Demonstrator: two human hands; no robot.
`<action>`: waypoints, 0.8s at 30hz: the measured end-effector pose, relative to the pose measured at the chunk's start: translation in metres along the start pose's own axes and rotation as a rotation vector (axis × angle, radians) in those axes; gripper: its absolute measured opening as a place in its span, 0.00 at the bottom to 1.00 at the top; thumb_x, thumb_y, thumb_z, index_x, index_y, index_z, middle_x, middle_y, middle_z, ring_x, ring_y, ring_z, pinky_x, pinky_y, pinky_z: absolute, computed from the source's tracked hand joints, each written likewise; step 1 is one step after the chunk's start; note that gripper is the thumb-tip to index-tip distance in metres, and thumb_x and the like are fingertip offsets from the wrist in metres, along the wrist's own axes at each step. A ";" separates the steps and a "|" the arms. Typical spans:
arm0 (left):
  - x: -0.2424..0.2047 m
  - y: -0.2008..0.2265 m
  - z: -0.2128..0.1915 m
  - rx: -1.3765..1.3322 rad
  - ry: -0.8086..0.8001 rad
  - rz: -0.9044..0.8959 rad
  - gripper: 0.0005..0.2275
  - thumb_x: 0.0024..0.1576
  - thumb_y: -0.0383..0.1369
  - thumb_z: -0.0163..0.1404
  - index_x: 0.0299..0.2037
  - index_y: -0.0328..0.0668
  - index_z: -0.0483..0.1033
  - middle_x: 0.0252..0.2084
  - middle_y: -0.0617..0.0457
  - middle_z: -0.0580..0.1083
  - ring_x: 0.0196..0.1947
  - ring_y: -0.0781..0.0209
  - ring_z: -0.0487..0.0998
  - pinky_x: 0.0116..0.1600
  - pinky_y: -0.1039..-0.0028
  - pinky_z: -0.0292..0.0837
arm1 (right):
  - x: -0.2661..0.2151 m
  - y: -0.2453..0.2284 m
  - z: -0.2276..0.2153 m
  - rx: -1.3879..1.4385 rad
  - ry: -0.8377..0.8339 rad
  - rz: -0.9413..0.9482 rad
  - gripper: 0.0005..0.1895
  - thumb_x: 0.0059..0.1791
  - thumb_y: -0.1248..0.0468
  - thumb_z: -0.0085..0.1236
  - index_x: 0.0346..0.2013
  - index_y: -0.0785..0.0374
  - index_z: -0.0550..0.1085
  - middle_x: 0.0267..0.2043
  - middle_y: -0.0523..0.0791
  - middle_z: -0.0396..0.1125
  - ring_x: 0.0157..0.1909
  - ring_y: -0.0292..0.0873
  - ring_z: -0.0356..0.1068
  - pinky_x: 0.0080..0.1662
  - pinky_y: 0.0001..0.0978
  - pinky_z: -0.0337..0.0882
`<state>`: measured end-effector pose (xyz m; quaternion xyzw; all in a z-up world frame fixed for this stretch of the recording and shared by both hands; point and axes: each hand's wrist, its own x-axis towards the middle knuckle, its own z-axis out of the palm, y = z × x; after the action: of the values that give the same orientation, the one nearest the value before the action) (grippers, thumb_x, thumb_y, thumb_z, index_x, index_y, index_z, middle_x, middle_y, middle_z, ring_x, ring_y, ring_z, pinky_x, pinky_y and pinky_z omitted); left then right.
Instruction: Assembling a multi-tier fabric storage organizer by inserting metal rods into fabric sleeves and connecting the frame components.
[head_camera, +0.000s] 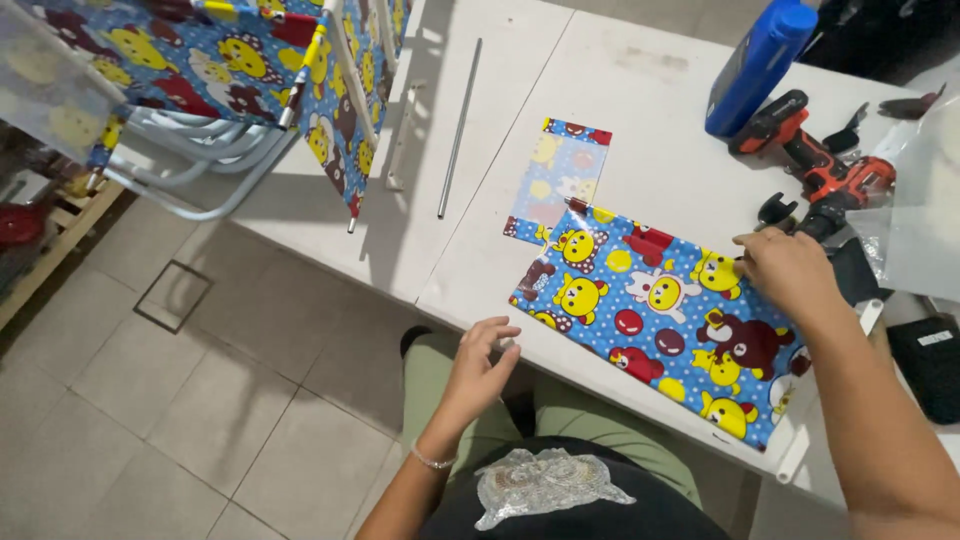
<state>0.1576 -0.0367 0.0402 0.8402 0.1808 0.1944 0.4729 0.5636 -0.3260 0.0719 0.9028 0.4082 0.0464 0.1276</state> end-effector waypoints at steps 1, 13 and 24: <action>-0.005 0.001 -0.001 -0.003 -0.004 -0.007 0.14 0.61 0.41 0.49 0.52 0.48 0.78 0.61 0.48 0.73 0.63 0.50 0.71 0.66 0.59 0.60 | 0.001 -0.002 -0.004 0.018 -0.085 0.014 0.24 0.52 0.50 0.51 0.61 0.49 0.74 0.62 0.45 0.72 0.59 0.47 0.74 0.56 0.44 0.72; -0.029 0.053 -0.027 -0.043 -0.070 -0.129 0.14 0.60 0.42 0.47 0.51 0.51 0.80 0.60 0.55 0.74 0.57 0.61 0.74 0.42 0.71 0.72 | -0.075 -0.044 -0.131 0.329 0.067 0.164 0.18 0.60 0.50 0.43 0.53 0.56 0.74 0.51 0.47 0.71 0.48 0.52 0.74 0.39 0.49 0.74; 0.005 0.102 0.025 -0.474 -0.257 -0.045 0.36 0.56 0.56 0.48 0.69 0.41 0.61 0.70 0.43 0.65 0.71 0.52 0.65 0.62 0.62 0.73 | -0.117 -0.166 -0.168 0.098 0.983 0.075 0.08 0.52 0.70 0.64 0.43 0.61 0.75 0.41 0.48 0.71 0.37 0.47 0.66 0.36 0.37 0.66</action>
<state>0.1867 -0.1017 0.1169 0.7197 0.0873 0.1127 0.6795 0.3337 -0.2762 0.1911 0.7930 0.3892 0.4520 -0.1244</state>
